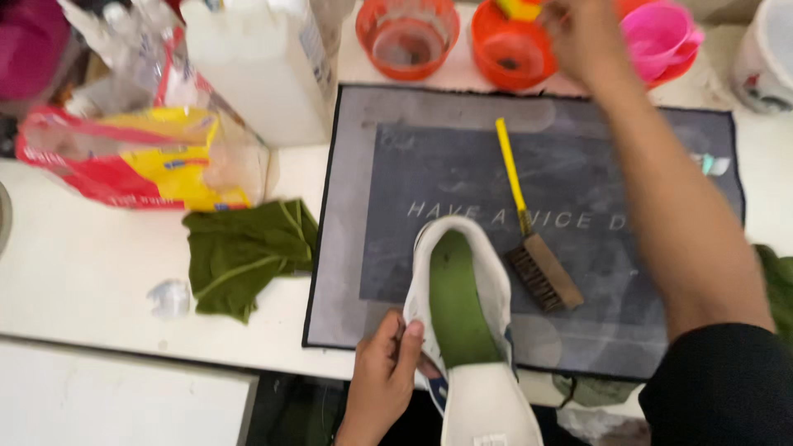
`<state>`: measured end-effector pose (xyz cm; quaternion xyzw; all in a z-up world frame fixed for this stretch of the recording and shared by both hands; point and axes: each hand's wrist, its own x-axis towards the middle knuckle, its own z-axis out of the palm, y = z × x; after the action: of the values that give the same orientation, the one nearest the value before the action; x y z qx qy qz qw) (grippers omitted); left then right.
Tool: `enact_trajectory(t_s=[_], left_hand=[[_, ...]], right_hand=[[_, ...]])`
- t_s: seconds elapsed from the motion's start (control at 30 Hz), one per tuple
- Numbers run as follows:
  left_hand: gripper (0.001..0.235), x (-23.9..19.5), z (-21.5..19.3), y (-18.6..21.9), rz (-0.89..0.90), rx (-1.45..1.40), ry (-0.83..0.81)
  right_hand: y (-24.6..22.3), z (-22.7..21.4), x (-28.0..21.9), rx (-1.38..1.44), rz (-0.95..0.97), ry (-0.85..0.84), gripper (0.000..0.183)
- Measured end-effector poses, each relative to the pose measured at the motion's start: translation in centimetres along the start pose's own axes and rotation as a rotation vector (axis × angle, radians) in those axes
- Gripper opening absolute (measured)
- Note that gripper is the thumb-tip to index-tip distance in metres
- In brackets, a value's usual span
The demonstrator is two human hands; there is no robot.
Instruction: The person scrubs the interior and exterior of a white and blue sneaker using a yellow brush and a toothbrush. They repeatedly dip the brushes into a bowl of liquid and scrub various parts of the shoe, including the insole, tongue, and side panels.
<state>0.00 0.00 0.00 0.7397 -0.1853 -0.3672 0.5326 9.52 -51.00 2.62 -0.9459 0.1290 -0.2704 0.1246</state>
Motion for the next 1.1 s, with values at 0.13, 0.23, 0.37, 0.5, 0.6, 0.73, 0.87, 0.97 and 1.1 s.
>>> enact_trajectory(t_s=[0.13, 0.23, 0.37, 0.5, 0.6, 0.73, 0.87, 0.97, 1.1], left_hand=[[0.032, -1.2, 0.1, -1.4, -0.008, -0.023, -0.01], [0.029, -1.4, 0.3, -1.2, 0.073, -0.041, 0.031], [0.021, -1.6, 0.8, -0.9, 0.126, -0.034, 0.069], [0.021, -1.7, 1.4, -0.4, 0.144, -0.004, 0.12], [0.016, -1.7, 1.8, -2.2, 0.167, 0.021, 0.154], [0.019, -1.7, 1.8, -1.1, 0.172, 0.014, 0.179], [0.018, -1.3, 1.7, -1.4, 0.181, 0.009, 0.152], [0.017, -1.3, 1.6, -1.4, 0.232, 0.037, 0.145], [0.004, -1.3, 1.7, -2.4, 0.28, 0.02, 0.13]], right_hand=[[-2.0, -3.6, -7.7, -0.045, 0.018, -0.09, 0.023], [-10.5, -8.5, -13.0, 0.182, -0.212, -0.198, 0.015], [-16.4, -8.1, -17.6, 0.341, -0.432, -0.275, 0.021], [-18.8, -6.2, -17.3, 0.376, -0.573, -0.262, 0.022], [-22.0, -5.9, -17.9, 0.518, -0.698, -0.394, 0.024], [-19.3, -4.2, -17.4, 0.468, -0.614, -0.376, 0.014], [-20.4, -4.3, -18.2, 0.458, -0.656, -0.408, 0.01], [-20.1, -4.6, -17.4, 0.425, -0.616, -0.385, 0.01], [-22.2, -5.4, -18.6, 0.538, -0.65, -0.468, 0.014]])
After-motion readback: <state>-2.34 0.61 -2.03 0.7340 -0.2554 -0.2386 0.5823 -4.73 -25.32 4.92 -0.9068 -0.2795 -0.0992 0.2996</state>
